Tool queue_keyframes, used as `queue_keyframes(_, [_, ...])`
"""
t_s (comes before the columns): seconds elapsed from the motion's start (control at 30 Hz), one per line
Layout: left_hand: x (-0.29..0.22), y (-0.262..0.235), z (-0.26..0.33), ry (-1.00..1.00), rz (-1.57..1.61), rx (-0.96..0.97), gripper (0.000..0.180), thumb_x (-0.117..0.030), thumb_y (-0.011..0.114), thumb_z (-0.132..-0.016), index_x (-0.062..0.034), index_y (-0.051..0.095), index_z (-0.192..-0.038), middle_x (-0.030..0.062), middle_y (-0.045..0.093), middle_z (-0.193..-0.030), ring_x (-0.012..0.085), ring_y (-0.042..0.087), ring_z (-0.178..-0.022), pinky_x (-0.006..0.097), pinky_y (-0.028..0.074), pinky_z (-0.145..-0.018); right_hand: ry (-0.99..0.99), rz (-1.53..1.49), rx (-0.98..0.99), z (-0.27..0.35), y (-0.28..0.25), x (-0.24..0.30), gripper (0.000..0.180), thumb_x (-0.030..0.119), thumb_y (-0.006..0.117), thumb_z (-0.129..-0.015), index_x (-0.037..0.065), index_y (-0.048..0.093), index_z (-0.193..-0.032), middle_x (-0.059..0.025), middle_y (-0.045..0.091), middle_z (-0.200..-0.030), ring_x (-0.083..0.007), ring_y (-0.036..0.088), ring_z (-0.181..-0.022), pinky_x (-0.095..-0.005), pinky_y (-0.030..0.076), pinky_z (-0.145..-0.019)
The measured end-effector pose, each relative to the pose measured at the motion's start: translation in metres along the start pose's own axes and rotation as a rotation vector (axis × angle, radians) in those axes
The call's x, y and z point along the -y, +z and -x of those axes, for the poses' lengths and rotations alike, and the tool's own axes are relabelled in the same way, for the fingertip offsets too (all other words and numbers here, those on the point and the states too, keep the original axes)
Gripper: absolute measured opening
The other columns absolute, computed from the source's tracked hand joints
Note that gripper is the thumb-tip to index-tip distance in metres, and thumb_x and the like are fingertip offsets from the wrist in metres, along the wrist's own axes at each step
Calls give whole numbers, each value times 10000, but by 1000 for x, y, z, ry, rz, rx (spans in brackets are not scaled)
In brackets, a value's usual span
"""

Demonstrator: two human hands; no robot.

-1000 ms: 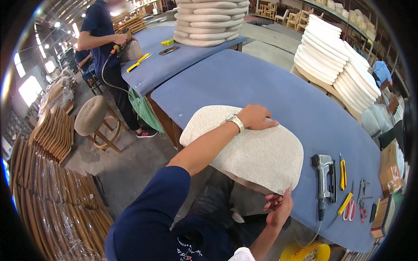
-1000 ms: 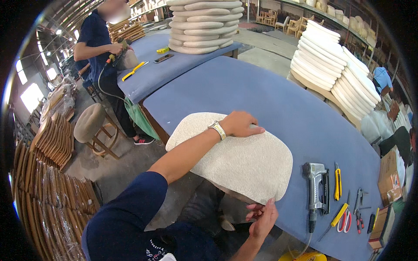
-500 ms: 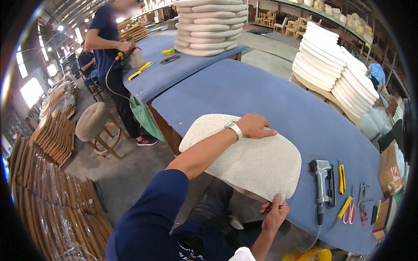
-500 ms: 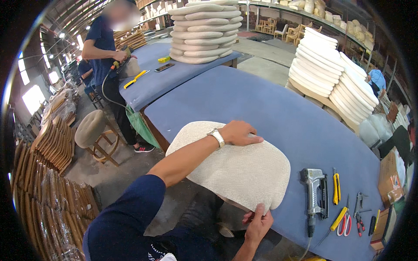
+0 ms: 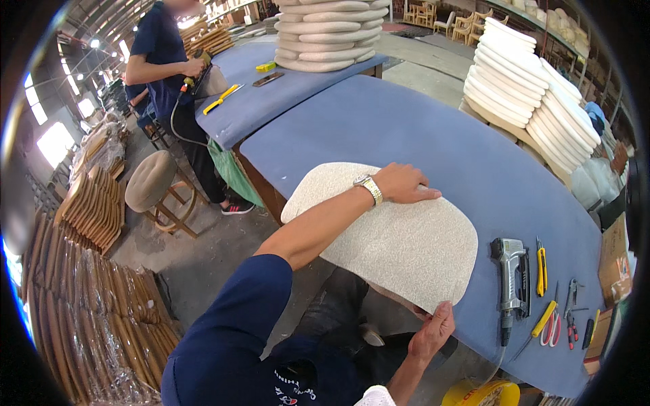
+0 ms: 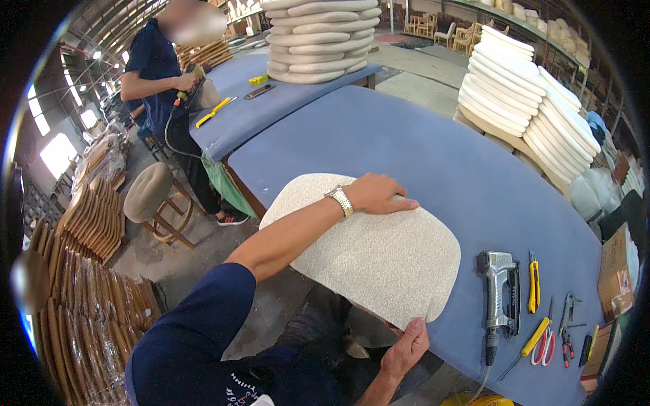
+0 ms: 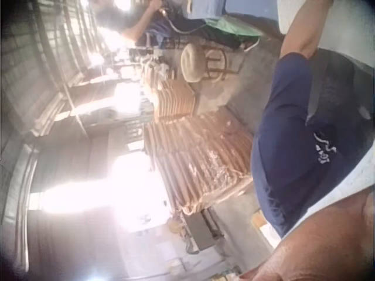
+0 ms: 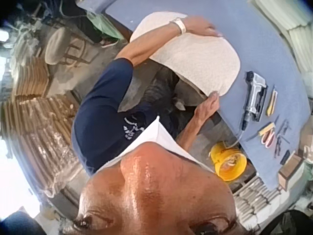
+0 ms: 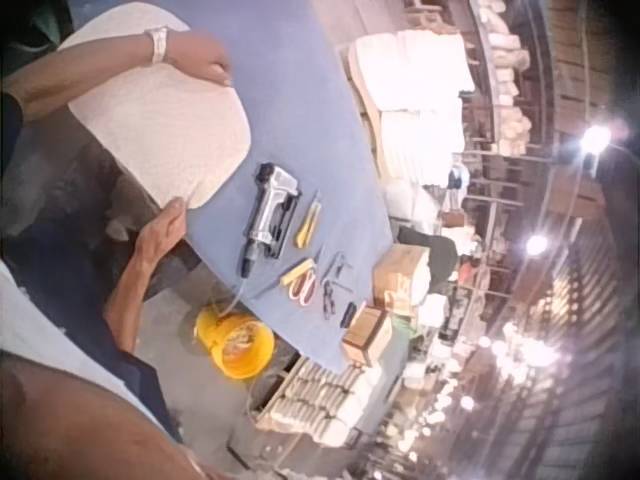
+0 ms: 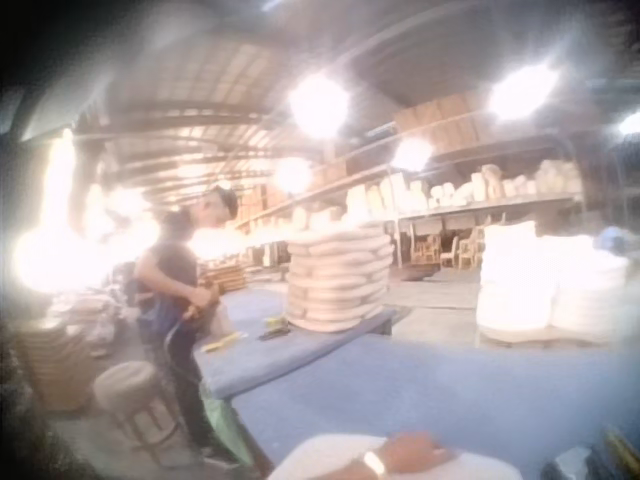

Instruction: The person covers a foam cushion with fabric, trims excess material with a utility knife, and secures the fabric using a staple gun. The person repeatedly folds, staples, and trims the fabric around the cushion edges to complete the covering.

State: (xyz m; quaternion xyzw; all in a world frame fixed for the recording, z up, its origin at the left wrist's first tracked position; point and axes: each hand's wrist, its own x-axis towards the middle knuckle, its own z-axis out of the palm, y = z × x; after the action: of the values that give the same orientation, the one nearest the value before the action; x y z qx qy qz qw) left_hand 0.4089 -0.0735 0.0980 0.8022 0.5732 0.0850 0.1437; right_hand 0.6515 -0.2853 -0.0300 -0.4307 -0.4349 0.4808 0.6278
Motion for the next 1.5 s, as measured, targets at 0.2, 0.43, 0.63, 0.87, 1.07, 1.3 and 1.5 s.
queue_keyframes(0.2, [-1,31,-20,146,57,-110,479,-495,504,-1008,-123,700,-1239,164,720,-1167,342,664,-1108,452,503,-968,125,-9,-82,5,6,19,349,177,425,-1090,-80,635,-981,-108,690,-907,-167,655,-781,-313,560,-700])
queue_keyframes(0.43, [-42,9,-7,262,-128,-45,572,-525,563,-981,-69,653,-1313,201,705,-1134,358,676,-1016,424,522,-883,16,-99,4,14,23,22,359,243,472,-1092,-42,618,-930,-68,623,-776,-131,566,-694,-305,483,-658])
queue_keyframes(0.63, [-92,39,-14,402,-187,0,659,-633,483,-978,-146,589,-1409,190,637,-1319,357,602,-1198,475,434,-1025,-21,58,14,29,7,41,385,263,519,-1070,-14,563,-806,-103,543,-667,-160,528,-613,-344,440,-595])
queue_keyframes(0.87, [-116,64,2,559,-383,-57,574,-588,473,-995,-275,533,-1473,166,464,-1533,358,421,-1413,534,255,-1174,-16,64,-18,36,9,28,382,251,520,-1069,-11,557,-794,-87,515,-651,-158,471,-577,-352,412,-562])
queue_keyframes(1.07, [-119,60,0,548,-346,-2,617,-638,464,-975,-274,542,-1468,170,471,-1531,366,410,-1426,542,246,-1177,62,-40,-19,43,10,18,368,241,522,-1066,-7,561,-796,-64,514,-669,-145,466,-588,-334,410,-566])
queue_keyframes(1.3, [-119,61,-1,562,-325,29,639,-657,459,-970,-262,549,-1463,185,470,-1529,369,404,-1435,552,247,-1172,128,-183,-70,47,24,-15,364,239,527,-1065,-14,548,-805,-53,497,-673,-129,473,-623,-320,425,-596])
queue_keyframes(1.5, [-115,60,0,553,-322,0,652,-637,497,-964,-240,524,-1481,189,451,-1544,383,378,-1453,582,231,-1174,143,-156,-15,44,28,-13,317,245,548,-1056,-24,573,-890,-91,554,-800,-164,549,-754,-340,481,-715])
